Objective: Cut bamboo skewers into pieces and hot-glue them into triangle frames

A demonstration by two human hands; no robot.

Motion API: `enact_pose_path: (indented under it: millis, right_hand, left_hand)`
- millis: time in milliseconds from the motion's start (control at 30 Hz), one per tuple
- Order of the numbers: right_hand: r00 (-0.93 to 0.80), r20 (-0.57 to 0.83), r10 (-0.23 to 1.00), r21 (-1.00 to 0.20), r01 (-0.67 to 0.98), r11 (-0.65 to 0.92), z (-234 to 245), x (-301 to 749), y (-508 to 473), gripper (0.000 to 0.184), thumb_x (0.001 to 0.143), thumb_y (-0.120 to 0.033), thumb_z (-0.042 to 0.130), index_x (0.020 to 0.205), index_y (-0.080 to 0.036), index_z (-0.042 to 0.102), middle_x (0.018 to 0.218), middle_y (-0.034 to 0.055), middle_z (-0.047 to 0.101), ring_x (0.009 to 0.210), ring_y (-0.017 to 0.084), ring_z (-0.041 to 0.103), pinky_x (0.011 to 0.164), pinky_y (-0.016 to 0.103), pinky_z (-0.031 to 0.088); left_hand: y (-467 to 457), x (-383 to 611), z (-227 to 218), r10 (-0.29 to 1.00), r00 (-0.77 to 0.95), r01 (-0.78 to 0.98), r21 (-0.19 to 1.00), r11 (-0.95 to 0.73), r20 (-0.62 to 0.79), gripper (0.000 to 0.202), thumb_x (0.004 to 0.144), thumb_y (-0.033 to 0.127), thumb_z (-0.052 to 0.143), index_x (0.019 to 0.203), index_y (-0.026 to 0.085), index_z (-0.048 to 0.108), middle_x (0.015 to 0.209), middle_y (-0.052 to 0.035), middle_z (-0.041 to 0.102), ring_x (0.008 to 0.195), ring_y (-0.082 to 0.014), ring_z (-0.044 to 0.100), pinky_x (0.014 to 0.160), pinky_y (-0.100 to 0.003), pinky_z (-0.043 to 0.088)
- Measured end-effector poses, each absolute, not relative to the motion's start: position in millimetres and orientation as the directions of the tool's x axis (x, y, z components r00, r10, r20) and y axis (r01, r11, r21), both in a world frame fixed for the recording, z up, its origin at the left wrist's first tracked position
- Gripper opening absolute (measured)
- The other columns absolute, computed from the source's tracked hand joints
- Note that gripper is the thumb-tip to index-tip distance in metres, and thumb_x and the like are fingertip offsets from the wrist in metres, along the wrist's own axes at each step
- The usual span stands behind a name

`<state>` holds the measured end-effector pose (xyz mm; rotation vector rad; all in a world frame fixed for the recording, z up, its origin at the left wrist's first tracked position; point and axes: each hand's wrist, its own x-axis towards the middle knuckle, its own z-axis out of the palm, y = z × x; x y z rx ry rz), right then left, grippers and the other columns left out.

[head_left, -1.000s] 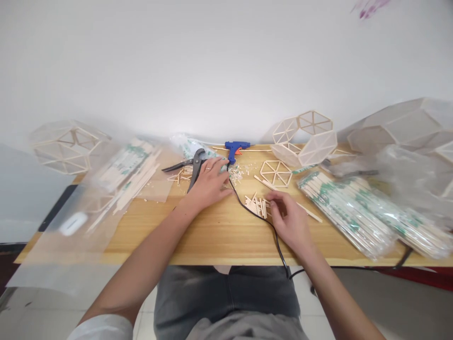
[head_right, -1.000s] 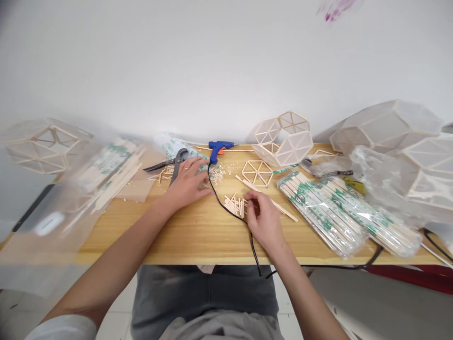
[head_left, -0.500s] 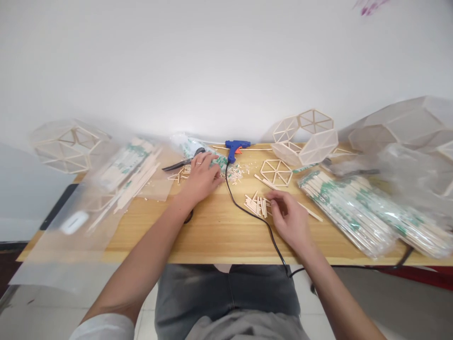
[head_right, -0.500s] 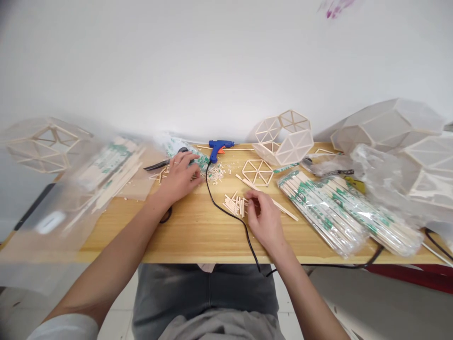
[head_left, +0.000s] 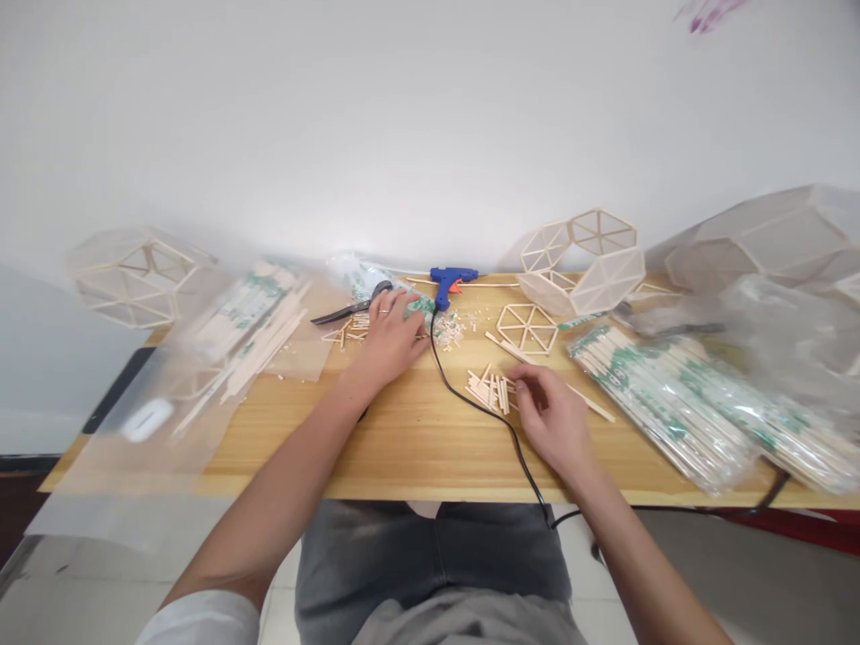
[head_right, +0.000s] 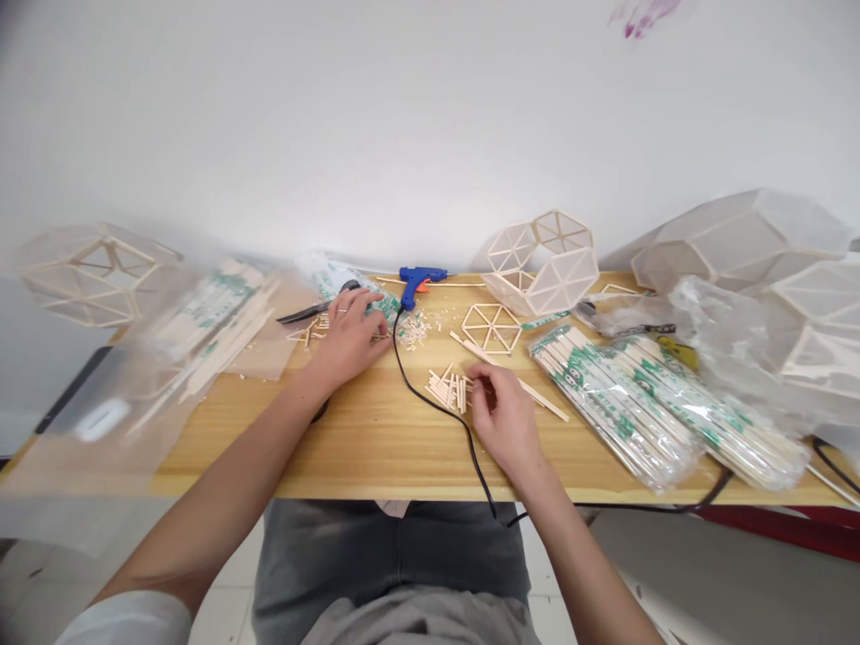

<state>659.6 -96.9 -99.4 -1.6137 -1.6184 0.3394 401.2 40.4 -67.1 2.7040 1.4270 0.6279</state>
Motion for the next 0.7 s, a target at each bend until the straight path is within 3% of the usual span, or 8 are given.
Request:
enact_pose_path:
  millis: [100, 233, 367, 433, 567, 633, 700]
  right_hand:
    - [0.147, 0.347, 0.926, -0.689, 0.710, 0.145, -99.9, 660.3, -96.9, 0.018, 0.098, -0.026, 0.053, 0.108, -0.022, 0.068, 0.101, 0.0071, 0.077, 0.085, 0.024, 0.072, 0.079, 0.039, 0.058]
    - [0.142, 0.351, 0.926, -0.684, 0.714, 0.150, -100.5, 660.6, -96.5, 0.018, 0.098, -0.026, 0.054, 0.108, -0.023, 0.068, 0.100, 0.0072, 0.077, 0.085, 0.024, 0.072, 0.080, 0.039, 0.058]
    - [0.135, 0.369, 0.920, -0.671, 0.723, 0.163, -100.6, 660.1, -96.2, 0.017, 0.097, -0.025, 0.054, 0.106, -0.022, 0.069, 0.100, 0.0079, 0.077, 0.085, 0.024, 0.072, 0.080, 0.039, 0.058]
    - [0.130, 0.370, 0.920, -0.665, 0.728, 0.165, -100.7, 660.0, -96.2, 0.018, 0.097, -0.024, 0.053, 0.106, -0.022, 0.069, 0.099, 0.0081, 0.077, 0.085, 0.024, 0.072, 0.081, 0.039, 0.058]
    - [0.123, 0.365, 0.923, -0.668, 0.725, 0.167, -100.2, 660.2, -96.7, 0.018, 0.097, -0.024, 0.054, 0.107, -0.022, 0.069, 0.100, 0.0080, 0.077, 0.085, 0.024, 0.071, 0.080, 0.039, 0.058]
    - [0.124, 0.361, 0.924, -0.670, 0.723, 0.165, -99.3, 660.1, -96.8, 0.018, 0.097, -0.025, 0.054, 0.107, -0.022, 0.069, 0.100, 0.0078, 0.077, 0.085, 0.024, 0.071, 0.081, 0.040, 0.058]
    - [0.127, 0.361, 0.924, -0.673, 0.722, 0.164, -98.4, 659.9, -96.8, 0.018, 0.098, -0.025, 0.054, 0.107, -0.023, 0.069, 0.100, 0.0078, 0.077, 0.086, 0.025, 0.071, 0.081, 0.040, 0.058]
  left_hand:
    - [40.8, 395.8, -64.9, 0.767, 0.549, 0.747, 0.216, -0.628, 0.332, 0.008, 0.090, 0.029, 0.069, 0.091, 0.021, 0.068, 0.148, -0.0131, 0.057, 0.148, -0.0342, 0.039, 0.125, -0.059, 0.028]
    - [42.1, 388.7, -63.0, 0.698, 0.668, 0.664, 0.217, -0.716, 0.259, 0.026, 0.082, 0.043, 0.080, 0.092, 0.021, 0.068, 0.155, -0.0113, 0.051, 0.152, -0.0381, 0.033, 0.127, -0.061, 0.023]
    - [44.9, 387.8, -61.8, 0.755, 0.556, 0.745, 0.196, -0.638, 0.347, 0.010, 0.094, 0.029, 0.066, 0.090, 0.021, 0.068, 0.146, -0.0119, 0.059, 0.148, -0.0334, 0.041, 0.128, -0.058, 0.024]
    - [45.4, 385.0, -59.2, 0.763, 0.547, 0.748, 0.209, -0.630, 0.345, 0.011, 0.094, 0.033, 0.068, 0.094, 0.021, 0.069, 0.147, -0.0125, 0.058, 0.148, -0.0339, 0.040, 0.126, -0.058, 0.027]
    - [44.4, 378.9, -54.3, 0.718, 0.676, 0.675, 0.250, -0.694, 0.166, 0.057, 0.070, 0.057, 0.088, 0.111, 0.022, 0.067, 0.163, -0.0141, 0.040, 0.156, -0.0416, 0.025, 0.128, -0.063, 0.022]
    - [44.4, 379.2, -54.0, 0.736, 0.660, 0.699, 0.238, -0.675, 0.150, 0.059, 0.070, 0.054, 0.089, 0.113, 0.021, 0.066, 0.164, -0.0165, 0.039, 0.158, -0.0425, 0.022, 0.129, -0.063, 0.018]
    - [45.3, 380.8, -54.1, 0.781, 0.581, 0.753, 0.213, -0.623, 0.230, 0.042, 0.081, 0.039, 0.081, 0.115, 0.020, 0.065, 0.160, -0.0181, 0.044, 0.156, -0.0397, 0.028, 0.129, -0.062, 0.019]
